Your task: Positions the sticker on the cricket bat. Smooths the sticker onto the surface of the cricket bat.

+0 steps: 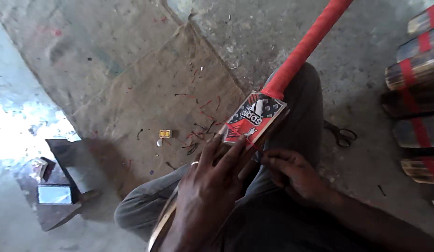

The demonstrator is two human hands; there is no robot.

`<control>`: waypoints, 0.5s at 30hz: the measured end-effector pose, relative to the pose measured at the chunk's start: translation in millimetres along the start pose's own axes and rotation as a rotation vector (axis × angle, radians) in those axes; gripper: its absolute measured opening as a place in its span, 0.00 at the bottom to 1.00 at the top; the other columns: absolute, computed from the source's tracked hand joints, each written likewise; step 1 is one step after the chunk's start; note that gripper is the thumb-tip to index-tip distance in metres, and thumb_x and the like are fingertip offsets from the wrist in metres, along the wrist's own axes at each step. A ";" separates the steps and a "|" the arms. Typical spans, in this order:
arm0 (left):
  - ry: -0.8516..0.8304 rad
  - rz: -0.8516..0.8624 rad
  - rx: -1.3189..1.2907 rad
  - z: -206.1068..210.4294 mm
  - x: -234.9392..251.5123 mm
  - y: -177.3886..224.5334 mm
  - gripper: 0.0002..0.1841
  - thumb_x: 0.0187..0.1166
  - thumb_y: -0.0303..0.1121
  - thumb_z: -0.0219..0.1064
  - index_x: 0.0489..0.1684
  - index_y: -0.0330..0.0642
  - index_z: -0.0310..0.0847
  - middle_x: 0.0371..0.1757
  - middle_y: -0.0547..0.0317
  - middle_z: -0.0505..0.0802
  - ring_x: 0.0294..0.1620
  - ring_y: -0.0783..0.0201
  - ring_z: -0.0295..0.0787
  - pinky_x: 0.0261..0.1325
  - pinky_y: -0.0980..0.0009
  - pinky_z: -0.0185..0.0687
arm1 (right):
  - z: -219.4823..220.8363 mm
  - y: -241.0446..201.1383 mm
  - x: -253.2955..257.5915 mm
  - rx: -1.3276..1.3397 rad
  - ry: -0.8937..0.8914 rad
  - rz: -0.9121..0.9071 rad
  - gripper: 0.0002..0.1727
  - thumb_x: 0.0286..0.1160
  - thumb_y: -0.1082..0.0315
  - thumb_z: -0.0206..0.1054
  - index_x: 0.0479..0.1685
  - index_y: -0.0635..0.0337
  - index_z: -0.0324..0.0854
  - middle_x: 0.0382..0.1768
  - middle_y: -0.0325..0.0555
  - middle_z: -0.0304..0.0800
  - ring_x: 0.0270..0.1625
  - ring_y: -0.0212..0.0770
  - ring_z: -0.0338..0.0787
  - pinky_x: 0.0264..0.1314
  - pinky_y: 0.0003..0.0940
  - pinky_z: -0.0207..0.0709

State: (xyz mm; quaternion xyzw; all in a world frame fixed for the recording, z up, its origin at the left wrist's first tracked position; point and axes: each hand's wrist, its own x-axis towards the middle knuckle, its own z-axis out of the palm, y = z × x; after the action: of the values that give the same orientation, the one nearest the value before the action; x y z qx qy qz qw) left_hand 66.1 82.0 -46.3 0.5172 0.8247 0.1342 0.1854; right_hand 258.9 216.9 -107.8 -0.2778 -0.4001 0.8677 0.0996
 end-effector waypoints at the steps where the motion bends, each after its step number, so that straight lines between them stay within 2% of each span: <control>1: -0.060 -0.001 -0.128 -7.1 1.7 -4.2 0.42 0.65 0.48 0.75 0.85 0.88 0.64 0.82 0.69 0.76 0.50 0.66 0.89 0.36 0.54 0.89 | 4.8 -5.2 2.3 0.001 -0.017 -0.012 0.12 0.88 0.63 0.58 0.52 0.53 0.89 0.22 0.39 0.76 0.19 0.27 0.70 0.22 0.22 0.68; 2: -0.124 -0.012 -0.258 -13.2 3.2 -8.0 0.43 0.64 0.47 0.77 0.86 0.88 0.63 0.79 0.73 0.79 0.46 0.70 0.89 0.36 0.58 0.89 | 8.7 -9.0 4.6 0.006 -0.037 -0.024 0.12 0.89 0.64 0.58 0.52 0.53 0.88 0.23 0.39 0.76 0.19 0.27 0.70 0.22 0.22 0.67; 4: -0.269 -0.059 -0.501 -22.2 6.8 -14.0 0.44 0.64 0.45 0.78 0.86 0.89 0.62 0.71 0.77 0.84 0.47 0.73 0.88 0.41 0.63 0.91 | 13.4 -13.5 8.7 0.027 -0.071 -0.047 0.11 0.89 0.65 0.58 0.51 0.54 0.87 0.24 0.40 0.77 0.19 0.27 0.69 0.21 0.21 0.67; 6: -0.375 -0.091 -0.756 -22.8 10.2 -20.9 0.44 0.65 0.39 0.78 0.87 0.83 0.65 0.58 0.72 0.92 0.42 0.71 0.91 0.41 0.67 0.93 | 16.1 -15.8 10.8 0.046 -0.090 -0.060 0.11 0.89 0.65 0.59 0.51 0.54 0.88 0.24 0.39 0.77 0.19 0.26 0.68 0.21 0.20 0.65; 9: -0.484 -0.115 -0.953 -15.4 18.0 -32.1 0.44 0.67 0.35 0.77 0.87 0.79 0.65 0.49 0.62 0.94 0.36 0.66 0.91 0.35 0.68 0.91 | 18.6 -16.0 16.7 0.048 -0.078 -0.070 0.11 0.87 0.66 0.59 0.50 0.55 0.88 0.21 0.37 0.74 0.18 0.25 0.68 0.20 0.19 0.65; 10: -0.500 -0.117 -0.972 -12.0 20.3 -36.8 0.43 0.68 0.34 0.77 0.87 0.79 0.65 0.51 0.61 0.94 0.37 0.65 0.92 0.36 0.67 0.92 | 18.7 -14.6 19.9 0.043 -0.069 -0.069 0.11 0.87 0.66 0.58 0.50 0.55 0.88 0.22 0.38 0.75 0.18 0.26 0.69 0.20 0.20 0.66; 12: -0.501 -0.116 -0.971 -11.1 24.0 -45.2 0.42 0.72 0.34 0.76 0.88 0.78 0.64 0.63 0.63 0.91 0.50 0.63 0.92 0.48 0.64 0.94 | 19.2 -12.1 28.1 0.026 -0.046 -0.057 0.12 0.86 0.67 0.58 0.52 0.55 0.88 0.23 0.39 0.76 0.18 0.27 0.70 0.20 0.21 0.66; 13: -0.449 -0.133 -0.906 -14.5 22.4 -46.2 0.39 0.74 0.37 0.76 0.88 0.78 0.65 0.69 0.68 0.89 0.58 0.64 0.91 0.55 0.62 0.93 | 21.6 -12.0 32.7 0.015 -0.023 -0.045 0.12 0.86 0.67 0.57 0.52 0.55 0.88 0.22 0.38 0.75 0.18 0.27 0.69 0.19 0.20 0.65; 14: -0.341 -0.145 -0.757 -18.5 18.8 -43.8 0.37 0.77 0.42 0.74 0.88 0.79 0.65 0.75 0.75 0.85 0.65 0.67 0.89 0.61 0.60 0.91 | 24.1 -13.2 38.4 0.005 -0.008 -0.038 0.13 0.87 0.67 0.57 0.53 0.55 0.89 0.22 0.38 0.75 0.17 0.27 0.68 0.18 0.19 0.64; 15: -0.179 -0.148 -0.534 -18.4 14.1 -38.1 0.33 0.79 0.47 0.71 0.87 0.78 0.66 0.78 0.77 0.82 0.69 0.69 0.85 0.62 0.58 0.89 | 26.2 -15.0 44.5 -0.005 0.003 -0.028 0.13 0.88 0.67 0.57 0.55 0.55 0.88 0.22 0.38 0.75 0.17 0.26 0.66 0.17 0.19 0.63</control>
State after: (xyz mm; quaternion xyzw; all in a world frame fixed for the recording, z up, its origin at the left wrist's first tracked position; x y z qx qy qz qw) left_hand 21.7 77.9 -47.9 0.3983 0.7760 0.2865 0.3964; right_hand 206.7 227.7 -100.7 -0.2740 -0.4058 0.8647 0.1116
